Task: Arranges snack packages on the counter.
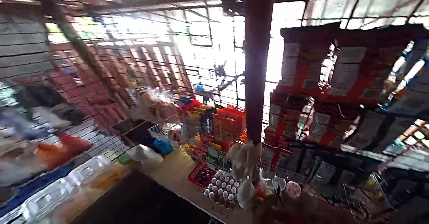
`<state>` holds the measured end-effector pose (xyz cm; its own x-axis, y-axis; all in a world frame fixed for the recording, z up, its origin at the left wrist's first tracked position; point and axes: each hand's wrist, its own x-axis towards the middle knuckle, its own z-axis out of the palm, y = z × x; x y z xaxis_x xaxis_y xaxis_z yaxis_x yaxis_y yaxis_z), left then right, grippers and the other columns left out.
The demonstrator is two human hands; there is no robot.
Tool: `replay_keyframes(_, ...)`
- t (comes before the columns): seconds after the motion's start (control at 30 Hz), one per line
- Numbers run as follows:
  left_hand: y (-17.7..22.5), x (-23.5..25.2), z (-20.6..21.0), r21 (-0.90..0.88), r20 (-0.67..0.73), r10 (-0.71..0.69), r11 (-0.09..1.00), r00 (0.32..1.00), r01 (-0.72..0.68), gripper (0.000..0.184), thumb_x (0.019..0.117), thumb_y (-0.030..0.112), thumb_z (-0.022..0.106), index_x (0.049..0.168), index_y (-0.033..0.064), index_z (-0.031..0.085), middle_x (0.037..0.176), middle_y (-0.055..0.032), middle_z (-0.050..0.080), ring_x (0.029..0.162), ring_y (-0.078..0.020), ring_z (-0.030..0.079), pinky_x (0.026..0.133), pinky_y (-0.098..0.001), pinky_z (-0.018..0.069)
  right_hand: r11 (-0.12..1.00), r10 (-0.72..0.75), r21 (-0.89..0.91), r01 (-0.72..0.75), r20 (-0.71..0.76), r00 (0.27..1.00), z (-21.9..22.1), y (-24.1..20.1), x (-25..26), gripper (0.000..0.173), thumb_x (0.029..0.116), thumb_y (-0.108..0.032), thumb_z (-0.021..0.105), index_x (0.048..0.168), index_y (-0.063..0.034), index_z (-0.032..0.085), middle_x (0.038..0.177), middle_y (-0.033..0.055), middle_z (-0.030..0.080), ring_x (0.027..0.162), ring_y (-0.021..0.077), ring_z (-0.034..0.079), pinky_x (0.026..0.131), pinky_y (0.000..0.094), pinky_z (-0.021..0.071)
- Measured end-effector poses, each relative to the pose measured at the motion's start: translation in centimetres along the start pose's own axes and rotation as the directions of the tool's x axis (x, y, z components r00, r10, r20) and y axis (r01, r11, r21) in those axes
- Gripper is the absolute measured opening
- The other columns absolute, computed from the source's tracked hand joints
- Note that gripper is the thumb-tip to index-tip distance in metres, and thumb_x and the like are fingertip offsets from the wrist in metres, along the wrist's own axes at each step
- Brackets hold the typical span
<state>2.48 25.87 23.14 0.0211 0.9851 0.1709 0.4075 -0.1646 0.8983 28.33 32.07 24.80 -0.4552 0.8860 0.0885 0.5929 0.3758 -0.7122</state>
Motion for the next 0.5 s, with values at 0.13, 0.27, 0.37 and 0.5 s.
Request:
replay_keyframes(0.13, -2.2, 2.8, 0.0, -0.18, 0.174, 0.006, 0.983, 0.985, 0.025, 0.11, 0.0593, 0.016, 0.098, 0.152, -0.0034, 0.04, 0.154, -0.0237, 0.044, 0.138, -0.0273, 0.051, 0.114, -0.0417, 0.0446, 0.952, 0.19, 0.242, -0.186, 0.004, 0.982, -5.3, -1.8, -0.1, 0.022, 0.0955, -0.014, 0.067, 0.106, 0.0035, 0.075, 0.104, 0.016, 0.074, 0.098, 0.0225, 0.07, 0.094, 0.0433, 0.0562)
replay_keyframes(0.27, 0.2, 5.5, 3.0, -0.239, 0.308, 0.091, 0.971, 0.947, -0.016, 0.088, 0.0614, 0.014, 0.095, 0.136, -0.0101, 0.054, 0.132, -0.019, 0.064, 0.122, -0.0171, 0.062, 0.107, -0.0358, 0.0486, 0.831, 0.307, 0.474, -0.291, 0.045, 0.951, -10.2, -1.4, -0.2, 0.018, 0.0969, -0.012, 0.061, 0.104, 0.0006, 0.071, 0.089, 0.0015, 0.07, 0.078, 0.0048, 0.064, 0.075, 0.0274, 0.0563)
replay_keyframes(0.37, 2.9, 7.0, 5.9, -0.384, 0.341, 0.106, 0.923, 0.934, 0.036, 0.093, 0.0621, 0.006, 0.092, 0.139, -0.0132, 0.044, 0.129, -0.0144, 0.065, 0.12, -0.0093, 0.062, 0.107, -0.029, 0.0489, 0.752, 0.383, 0.561, -0.345, 0.054, 0.922, -13.4, -1.5, -0.6, 0.015, 0.0997, -0.011, 0.057, 0.1, -0.003, 0.07, 0.076, -0.004, 0.067, 0.061, 0.0034, 0.06, 0.06, 0.0238, 0.0542)
replay_keyframes(0.5, 5.8, 8.3, 8.8, -0.408, 0.393, 0.04, 0.903, 0.919, 0.136, 0.093, 0.0626, 0.005, 0.091, 0.139, -0.0124, 0.041, 0.123, -0.0135, 0.067, 0.113, -0.0095, 0.065, 0.104, -0.0283, 0.0518, 0.731, 0.409, 0.592, -0.339, 0.017, 0.912, -15.0, 1.4, -1.3, 0.014, 0.0983, -0.011, 0.058, 0.096, -0.0057, 0.071, 0.076, -0.008, 0.068, 0.066, -0.0011, 0.062, 0.066, 0.0198, 0.0541)
